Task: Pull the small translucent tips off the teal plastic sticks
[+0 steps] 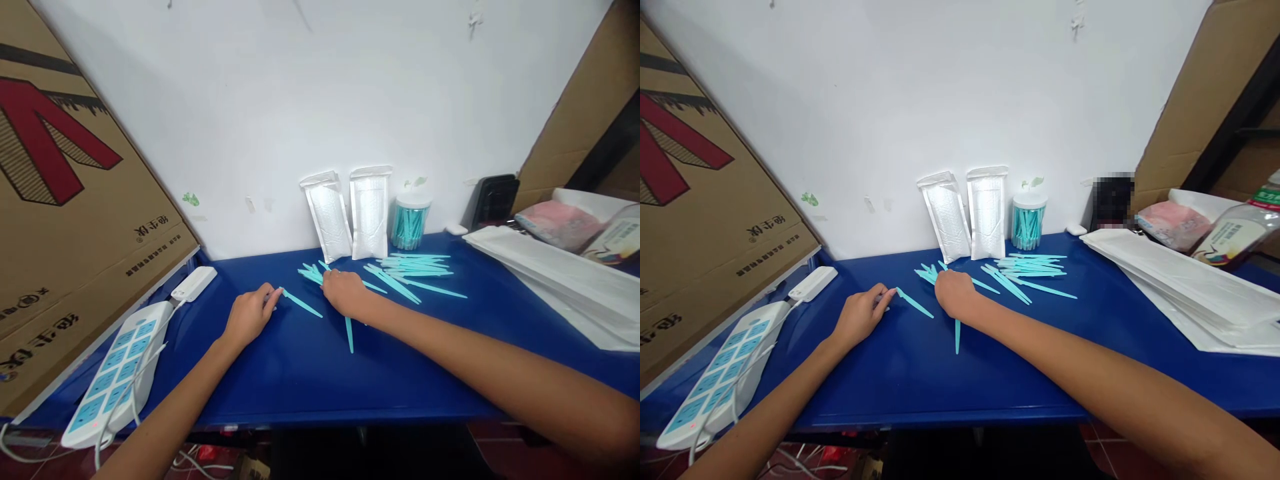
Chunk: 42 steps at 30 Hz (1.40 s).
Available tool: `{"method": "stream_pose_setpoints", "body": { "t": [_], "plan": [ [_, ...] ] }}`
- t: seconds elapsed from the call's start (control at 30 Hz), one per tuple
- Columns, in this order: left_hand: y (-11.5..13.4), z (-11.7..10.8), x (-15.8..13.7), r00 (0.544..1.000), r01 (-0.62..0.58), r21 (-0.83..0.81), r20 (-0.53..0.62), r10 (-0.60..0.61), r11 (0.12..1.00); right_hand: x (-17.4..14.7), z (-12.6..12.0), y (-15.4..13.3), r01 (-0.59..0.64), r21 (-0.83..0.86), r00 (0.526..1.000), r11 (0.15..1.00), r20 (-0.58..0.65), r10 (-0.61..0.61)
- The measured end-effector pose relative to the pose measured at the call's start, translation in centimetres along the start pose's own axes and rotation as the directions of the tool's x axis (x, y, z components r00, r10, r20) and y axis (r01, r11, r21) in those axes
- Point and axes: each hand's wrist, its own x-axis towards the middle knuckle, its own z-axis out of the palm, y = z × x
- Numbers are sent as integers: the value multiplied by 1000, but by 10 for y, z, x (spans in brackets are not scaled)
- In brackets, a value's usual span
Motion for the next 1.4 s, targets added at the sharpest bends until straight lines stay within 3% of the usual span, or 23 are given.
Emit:
{"method": "stream_pose_setpoints", "body": {
  "t": [0.13, 0.23, 0.3, 0.4, 0.47, 0.57, 0.7, 0.9, 1.17, 1.4],
  "plan": [
    [16, -7, 14, 992, 27, -112, -118, -40, 993, -11, -11, 16, -16, 41, 1000, 999, -4, 17],
    [37, -10, 36, 978, 43, -391, -173, -119, 919, -23, -26, 41, -23, 119, 1000, 993, -12, 24],
    [52, -7, 53, 972, 87, -697, -98, -215, 712, -31, -36, 62, 2, 189, 1000, 982, -27, 4],
    [70, 3, 74, 946, 274, -922, 207, -249, 275, -41, -43, 94, 100, 328, 995, 939, -42, -91],
    [77, 12, 82, 924, 339, -938, 319, -212, 67, -43, -38, 113, 154, 613, 988, 775, -89, -126],
    [80, 23, 85, 900, 401, -911, 411, -142, -99, -44, -25, 128, 124, 799, 992, 588, -99, -75],
    [76, 29, 77, 880, 458, -880, 469, -77, -127, -46, -15, 125, 80, 867, 996, 491, -52, -70],
    [70, 29, 71, 865, 498, -861, 502, -12, -102, -50, -19, 111, 110, 824, 992, 555, -59, -110],
    [73, 30, 69, 887, 430, -899, 438, -148, -85, -54, -24, 108, 81, 842, 992, 534, -17, -123],
    [74, 32, 69, 892, 348, -914, 391, -225, -207, -57, -23, 98, 140, 807, 979, 574, -27, -201]
  ]
}}
